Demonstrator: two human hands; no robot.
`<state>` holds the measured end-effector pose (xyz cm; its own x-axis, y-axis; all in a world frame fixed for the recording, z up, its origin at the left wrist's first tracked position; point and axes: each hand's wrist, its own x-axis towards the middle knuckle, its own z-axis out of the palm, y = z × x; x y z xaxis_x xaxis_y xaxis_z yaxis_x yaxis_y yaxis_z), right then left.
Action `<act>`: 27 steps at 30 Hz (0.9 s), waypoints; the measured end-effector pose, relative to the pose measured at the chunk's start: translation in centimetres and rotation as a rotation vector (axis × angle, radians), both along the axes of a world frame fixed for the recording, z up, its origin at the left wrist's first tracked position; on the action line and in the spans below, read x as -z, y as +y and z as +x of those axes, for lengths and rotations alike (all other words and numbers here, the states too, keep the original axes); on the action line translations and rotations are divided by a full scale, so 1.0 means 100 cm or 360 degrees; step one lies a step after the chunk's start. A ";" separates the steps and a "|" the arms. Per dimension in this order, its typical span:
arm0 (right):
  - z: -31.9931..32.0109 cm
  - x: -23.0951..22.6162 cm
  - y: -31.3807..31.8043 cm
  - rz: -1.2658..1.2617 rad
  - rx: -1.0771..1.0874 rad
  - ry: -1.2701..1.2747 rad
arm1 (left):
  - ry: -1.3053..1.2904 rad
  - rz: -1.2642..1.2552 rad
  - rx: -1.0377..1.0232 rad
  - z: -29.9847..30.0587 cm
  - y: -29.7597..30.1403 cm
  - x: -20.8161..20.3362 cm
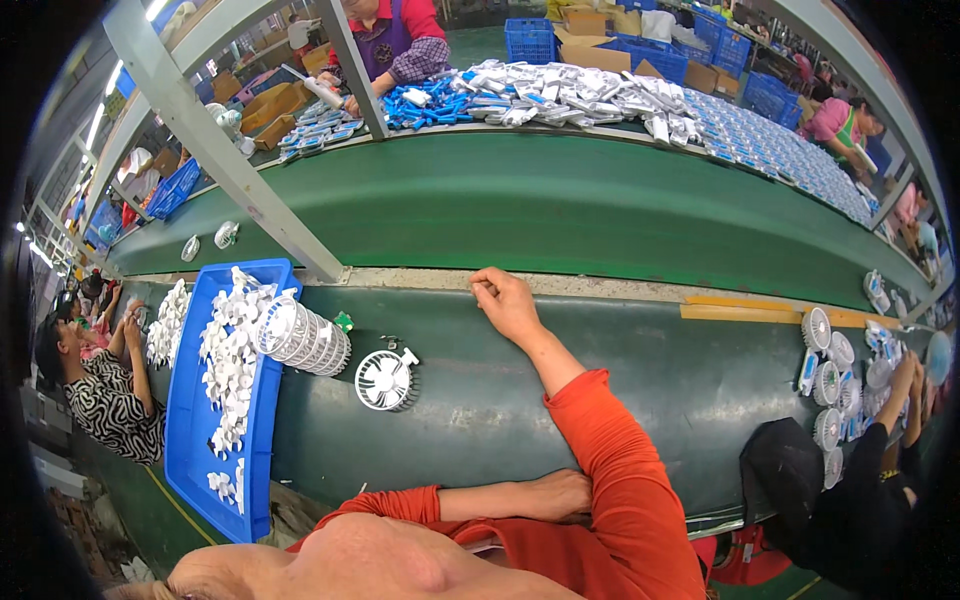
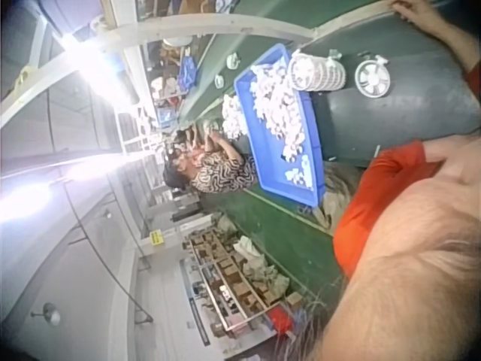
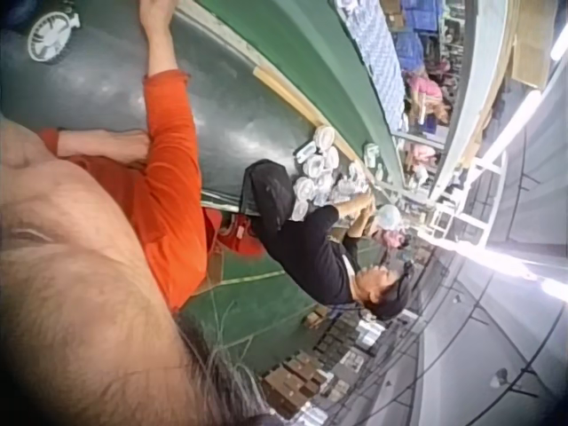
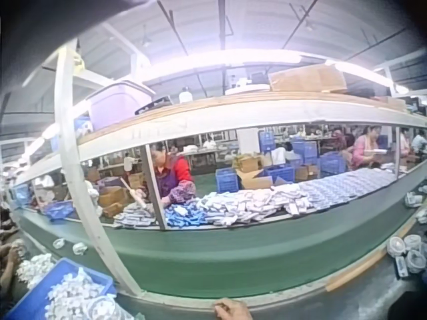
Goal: Assembling the protective grilles for small electronic fans on an assembly line.
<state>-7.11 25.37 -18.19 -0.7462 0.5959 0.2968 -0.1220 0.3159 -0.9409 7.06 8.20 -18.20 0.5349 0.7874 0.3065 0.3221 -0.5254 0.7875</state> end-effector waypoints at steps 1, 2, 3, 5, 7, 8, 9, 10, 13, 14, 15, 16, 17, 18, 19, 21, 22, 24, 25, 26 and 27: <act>0.000 0.000 0.001 0.0008 0.0004 0.0003 | 0.0037 -0.0007 0.0008 0.000 0.000 0.000; 0.000 0.000 0.002 0.0017 0.0004 0.0005 | 0.0073 -0.0013 0.0011 0.000 0.001 0.000; 0.001 0.000 0.002 0.0017 -0.0006 0.0006 | 0.0073 -0.0013 0.0002 0.000 0.001 0.001; 0.000 0.001 0.001 0.0030 -0.0008 0.0006 | 0.0038 -0.0012 -0.0002 0.002 0.000 0.003; -0.001 0.001 -0.001 0.0039 -0.0017 -0.0016 | 0.0051 -0.0016 -0.0014 0.001 -0.002 0.003; 0.000 0.000 -0.001 0.0046 -0.0006 -0.0037 | 0.0063 -0.0022 -0.0005 0.001 -0.001 0.002; 0.000 0.000 -0.001 0.0051 -0.0033 -0.0039 | 0.0061 -0.0018 -0.0033 0.001 -0.001 0.003; 0.001 -0.001 0.000 0.0034 -0.0011 -0.0054 | 0.0066 -0.0022 -0.0017 0.003 -0.001 0.004; 0.003 -0.001 0.001 0.0018 -0.0010 -0.0081 | 0.0099 -0.0017 -0.0008 0.005 -0.001 0.007; 0.002 -0.001 0.001 0.0001 -0.0010 -0.0071 | 0.0130 -0.0014 0.0011 0.005 -0.001 0.007; 0.002 0.000 0.001 -0.0016 -0.0008 -0.0061 | 0.0128 -0.0008 -0.0005 0.004 -0.001 0.006; 0.002 0.001 0.002 -0.0010 -0.0021 -0.0062 | 0.0121 -0.0018 -0.0004 0.004 -0.001 0.005; 0.002 0.001 0.002 -0.0021 -0.0031 -0.0063 | 0.0115 -0.0026 -0.0002 0.004 -0.001 0.004; 0.002 0.001 0.002 -0.0033 -0.0038 -0.0063 | 0.0115 -0.0019 -0.0012 0.005 0.000 0.006; 0.002 0.001 0.003 -0.0025 -0.0046 -0.0063 | 0.0117 -0.0001 -0.0015 0.006 0.001 0.010; 0.002 0.002 0.004 -0.0007 -0.0040 -0.0070 | 0.0116 0.0025 -0.0031 0.008 0.001 0.014; 0.002 0.002 0.005 0.0002 -0.0050 -0.0071 | 0.0111 -0.0005 -0.0018 0.008 0.002 0.016; 0.001 0.001 0.003 -0.0040 -0.0054 -0.0093 | 0.0102 -0.0028 -0.0037 0.009 0.001 0.020; 0.001 0.000 0.002 -0.0032 -0.0080 -0.0095 | 0.0029 -0.0027 -0.0066 0.010 0.001 0.023; 0.000 -0.003 0.000 -0.0021 -0.0071 -0.0118 | -0.0046 -0.0021 -0.0110 0.011 0.001 0.026; -0.001 -0.004 -0.002 -0.0010 -0.0066 -0.0141 | -0.0049 -0.0011 -0.0157 0.012 0.001 0.029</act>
<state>-7.25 25.20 -17.84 -0.7936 0.5655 0.2246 -0.0508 0.3061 -0.9506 8.29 8.25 -21.13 0.4450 0.8379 0.3160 0.3476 -0.4868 0.8014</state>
